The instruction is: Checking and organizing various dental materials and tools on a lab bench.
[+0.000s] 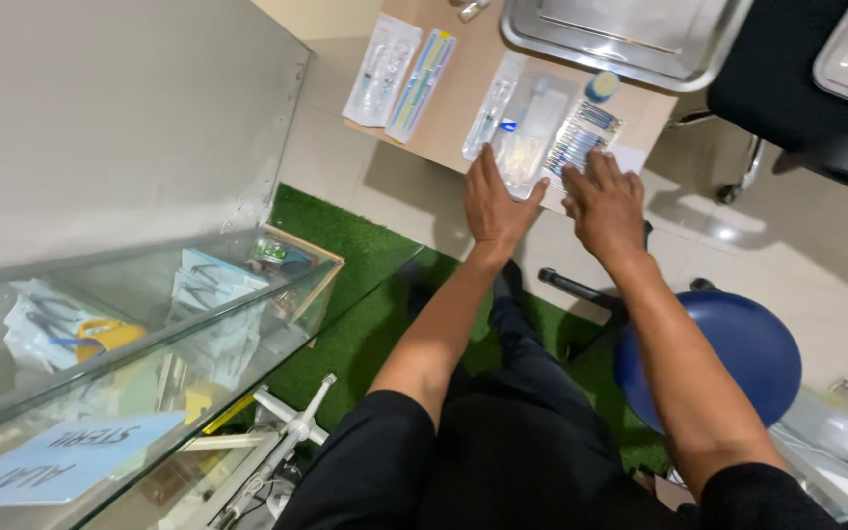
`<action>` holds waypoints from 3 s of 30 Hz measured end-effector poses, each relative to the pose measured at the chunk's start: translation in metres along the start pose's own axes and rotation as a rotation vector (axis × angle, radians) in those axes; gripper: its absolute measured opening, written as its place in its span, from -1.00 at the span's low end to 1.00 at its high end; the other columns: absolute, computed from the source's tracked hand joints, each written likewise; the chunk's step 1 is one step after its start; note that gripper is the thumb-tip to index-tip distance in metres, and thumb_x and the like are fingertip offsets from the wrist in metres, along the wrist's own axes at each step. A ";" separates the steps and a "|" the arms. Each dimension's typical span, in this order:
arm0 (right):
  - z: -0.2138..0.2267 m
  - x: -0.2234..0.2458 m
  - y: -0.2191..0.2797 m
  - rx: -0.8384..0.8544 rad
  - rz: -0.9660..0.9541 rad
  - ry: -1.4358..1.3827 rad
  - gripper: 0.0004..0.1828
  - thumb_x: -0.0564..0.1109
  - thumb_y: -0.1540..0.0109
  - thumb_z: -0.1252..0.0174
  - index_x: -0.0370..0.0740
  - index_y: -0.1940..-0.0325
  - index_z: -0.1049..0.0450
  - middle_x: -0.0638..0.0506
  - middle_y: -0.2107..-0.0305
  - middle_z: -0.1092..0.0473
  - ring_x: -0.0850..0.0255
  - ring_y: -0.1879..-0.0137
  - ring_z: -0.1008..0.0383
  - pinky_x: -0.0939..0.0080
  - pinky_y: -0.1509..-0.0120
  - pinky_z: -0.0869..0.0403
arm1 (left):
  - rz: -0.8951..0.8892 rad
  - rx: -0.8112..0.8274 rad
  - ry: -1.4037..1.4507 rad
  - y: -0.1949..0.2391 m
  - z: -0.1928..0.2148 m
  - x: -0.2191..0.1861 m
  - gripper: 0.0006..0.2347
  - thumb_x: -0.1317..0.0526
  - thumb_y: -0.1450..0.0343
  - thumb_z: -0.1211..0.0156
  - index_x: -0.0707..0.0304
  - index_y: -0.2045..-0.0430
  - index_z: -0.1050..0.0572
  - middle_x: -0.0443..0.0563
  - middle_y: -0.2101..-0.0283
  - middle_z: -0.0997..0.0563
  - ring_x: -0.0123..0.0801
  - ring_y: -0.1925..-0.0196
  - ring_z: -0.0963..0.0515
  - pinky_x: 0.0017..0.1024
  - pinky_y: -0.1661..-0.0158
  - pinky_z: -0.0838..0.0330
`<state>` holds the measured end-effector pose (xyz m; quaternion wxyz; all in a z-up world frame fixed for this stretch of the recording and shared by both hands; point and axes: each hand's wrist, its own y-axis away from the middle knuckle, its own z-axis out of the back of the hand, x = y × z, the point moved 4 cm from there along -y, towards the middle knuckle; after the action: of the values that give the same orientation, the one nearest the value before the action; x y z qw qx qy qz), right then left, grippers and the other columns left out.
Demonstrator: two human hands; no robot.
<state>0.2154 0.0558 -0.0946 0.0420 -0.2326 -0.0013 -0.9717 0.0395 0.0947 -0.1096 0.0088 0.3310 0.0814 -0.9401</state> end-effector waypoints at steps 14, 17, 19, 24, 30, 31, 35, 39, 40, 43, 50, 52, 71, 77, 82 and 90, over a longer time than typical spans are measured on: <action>0.006 0.017 -0.009 -0.020 -0.038 0.003 -0.53 -0.07 -0.27 -0.29 -0.10 -0.28 -0.50 -0.29 -0.36 -0.27 -0.25 -0.50 -0.18 -0.33 -0.47 -0.11 | -0.004 0.033 -0.191 -0.071 0.014 0.059 -0.38 -0.11 -0.51 -0.21 0.38 -0.35 -0.27 0.33 -0.30 -0.36 0.11 -0.36 -0.31 0.09 -0.37 -0.09; 0.007 0.035 -0.016 -0.073 -0.039 -0.052 -0.57 -0.12 -0.29 -0.27 -0.20 -0.25 -0.51 -0.30 -0.33 -0.30 -0.24 -0.50 -0.21 -0.26 -0.46 -0.14 | 0.022 -0.083 -0.304 -0.116 0.024 0.087 -0.55 0.11 -0.48 -0.18 0.32 -0.24 -0.35 0.28 -0.26 -0.42 0.05 -0.31 -0.38 0.03 -0.29 -0.18; 0.010 0.052 -0.022 -0.065 -0.038 -0.150 -0.60 -0.14 -0.27 -0.27 -0.24 -0.20 -0.53 -0.30 -0.29 -0.32 -0.21 -0.47 -0.23 -0.23 -0.45 -0.13 | 0.148 0.018 -0.336 -0.130 0.022 0.103 -0.60 0.17 -0.45 -0.25 0.37 -0.14 -0.42 0.16 -0.17 -0.47 -0.01 -0.26 -0.43 -0.02 -0.27 -0.28; 0.006 0.082 -0.035 -0.079 -0.003 -0.223 -0.64 -0.12 -0.27 -0.28 -0.24 -0.14 -0.56 -0.28 -0.23 -0.36 -0.20 -0.43 -0.26 -0.22 -0.44 -0.13 | 0.018 0.000 -0.409 -0.119 0.012 0.096 -0.72 0.27 -0.38 -0.30 0.37 0.06 -0.54 0.20 -0.20 -0.45 -0.02 -0.22 -0.43 -0.01 -0.18 -0.30; 0.016 0.099 -0.046 -0.078 0.044 -0.270 -0.68 -0.11 -0.29 -0.27 -0.23 -0.11 -0.57 -0.24 -0.16 -0.43 -0.17 -0.37 -0.32 -0.15 -0.41 -0.17 | 0.055 0.066 -0.367 -0.125 0.028 0.077 -0.81 0.26 -0.33 -0.37 0.31 0.25 -0.56 0.18 -0.04 -0.51 -0.02 -0.16 -0.47 0.00 -0.13 -0.31; 0.017 0.101 -0.046 -0.070 0.043 -0.282 -0.69 -0.11 -0.29 -0.27 -0.23 -0.10 -0.57 -0.23 -0.14 -0.44 -0.15 -0.35 -0.33 -0.13 -0.40 -0.19 | 0.096 0.136 -0.349 -0.127 0.030 0.076 -0.80 0.24 -0.35 -0.37 0.30 0.24 -0.56 0.10 0.07 -0.55 -0.04 -0.14 -0.49 0.01 -0.15 -0.31; 0.024 0.105 -0.048 -0.036 0.029 -0.297 -0.71 -0.12 -0.28 -0.27 -0.24 -0.08 -0.58 -0.21 -0.09 -0.47 -0.12 -0.29 -0.39 -0.11 -0.33 -0.25 | 0.139 0.058 -0.283 -0.133 0.039 0.078 -0.67 0.27 -0.19 -0.44 0.35 0.22 -0.53 0.14 0.18 -0.54 0.00 0.01 -0.53 0.05 0.01 -0.34; 0.023 0.100 -0.048 -0.010 -0.050 -0.498 -0.71 -0.13 -0.33 -0.25 -0.26 -0.11 -0.55 -0.18 0.00 -0.52 0.00 -0.11 -0.51 0.05 -0.17 -0.43 | 0.136 0.003 -0.027 -0.119 0.061 0.067 -0.83 0.33 -0.34 -0.36 0.28 0.24 -0.59 0.15 0.21 -0.60 0.00 0.12 -0.60 -0.10 0.12 -0.49; 0.022 0.097 -0.049 0.000 -0.103 -0.604 -0.70 -0.12 -0.35 -0.23 -0.26 -0.14 -0.54 -0.15 0.04 -0.54 0.07 -0.04 -0.55 0.13 -0.10 -0.49 | 0.131 -0.023 0.111 -0.114 0.076 0.055 -0.84 0.32 -0.35 -0.37 0.29 0.23 -0.60 0.15 0.25 -0.64 -0.04 0.17 -0.63 -0.13 0.14 -0.50; 0.031 0.093 -0.059 0.052 -0.284 -0.991 -0.66 -0.10 -0.37 -0.16 -0.25 -0.20 -0.47 -0.05 0.12 -0.56 0.26 0.13 -0.53 0.28 0.08 -0.48 | 0.350 0.181 0.497 -0.088 0.113 0.020 -0.78 0.23 -0.40 -0.33 0.28 0.12 -0.61 0.11 0.30 -0.73 -0.29 0.26 -0.73 -0.35 0.17 -0.60; 0.093 0.108 -0.063 0.085 -0.276 -1.676 -0.85 -0.17 -0.45 -0.19 -0.30 -0.03 -0.45 0.03 0.28 -0.47 0.31 0.31 -0.43 0.31 0.21 -0.42 | -0.067 0.298 0.467 -0.046 0.224 -0.037 -0.74 0.25 -0.47 -0.40 0.26 -0.03 -0.64 0.07 0.15 -0.72 -0.50 0.14 -0.69 -0.46 0.09 -0.55; 0.124 0.124 -0.064 0.029 -0.237 -1.696 -0.87 -0.20 -0.43 -0.19 -0.30 -0.01 -0.44 0.01 0.29 -0.49 0.29 0.32 -0.46 0.29 0.21 -0.46 | 0.093 0.325 0.796 -0.041 0.240 -0.039 -0.60 0.33 -0.47 -0.38 0.39 -0.24 -0.50 0.08 0.19 -0.66 -0.49 0.17 -0.56 -0.50 0.10 -0.53; 0.219 0.253 0.032 0.346 0.259 -1.451 -0.83 -0.20 -0.60 0.08 -0.38 -0.03 -0.34 -0.19 0.28 -0.48 0.15 0.28 -0.51 0.23 0.13 -0.48 | 0.232 0.207 1.163 0.132 0.407 -0.055 -0.57 0.37 -0.46 -0.20 0.45 -0.26 -0.31 0.15 -0.07 -0.63 -0.30 -0.04 -0.67 -0.38 0.01 -0.69; 0.183 0.353 0.069 0.677 0.381 -1.225 -0.82 -0.17 -0.54 0.04 -0.36 -0.09 -0.36 -0.12 0.26 -0.49 0.22 0.24 -0.50 0.24 0.11 -0.51 | 0.266 0.131 0.689 0.237 0.466 -0.017 -0.68 0.28 -0.40 -0.34 0.43 -0.03 -0.56 0.06 0.09 -0.72 -0.48 0.06 -0.68 -0.49 -0.02 -0.56; 0.130 0.434 0.097 0.944 0.513 -1.119 -0.81 -0.20 -0.45 -0.08 -0.37 -0.08 -0.31 -0.02 0.30 -0.47 0.28 0.24 -0.51 0.26 0.15 -0.51 | 0.497 -0.256 0.592 0.336 0.493 0.060 -0.75 0.23 -0.44 -0.35 0.42 0.08 -0.63 -0.06 0.29 -0.65 -0.56 0.29 -0.54 -0.53 0.25 -0.47; 0.014 0.542 0.113 1.022 0.598 -0.965 -0.66 -0.24 -0.42 -0.13 -0.30 -0.22 -0.21 -0.04 0.39 -0.46 0.32 0.30 -0.43 0.29 0.23 -0.43 | 0.775 -0.777 0.882 0.384 0.535 0.175 -0.81 0.21 -0.42 -0.38 0.34 0.23 -0.57 -0.13 0.35 -0.61 -0.58 0.38 -0.55 -0.54 0.34 -0.48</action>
<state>-0.2502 -0.1004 0.1606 0.4005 -0.5734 -0.4060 -0.5882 -0.4021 -0.3625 0.1350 0.4268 0.6592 0.2834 -0.5504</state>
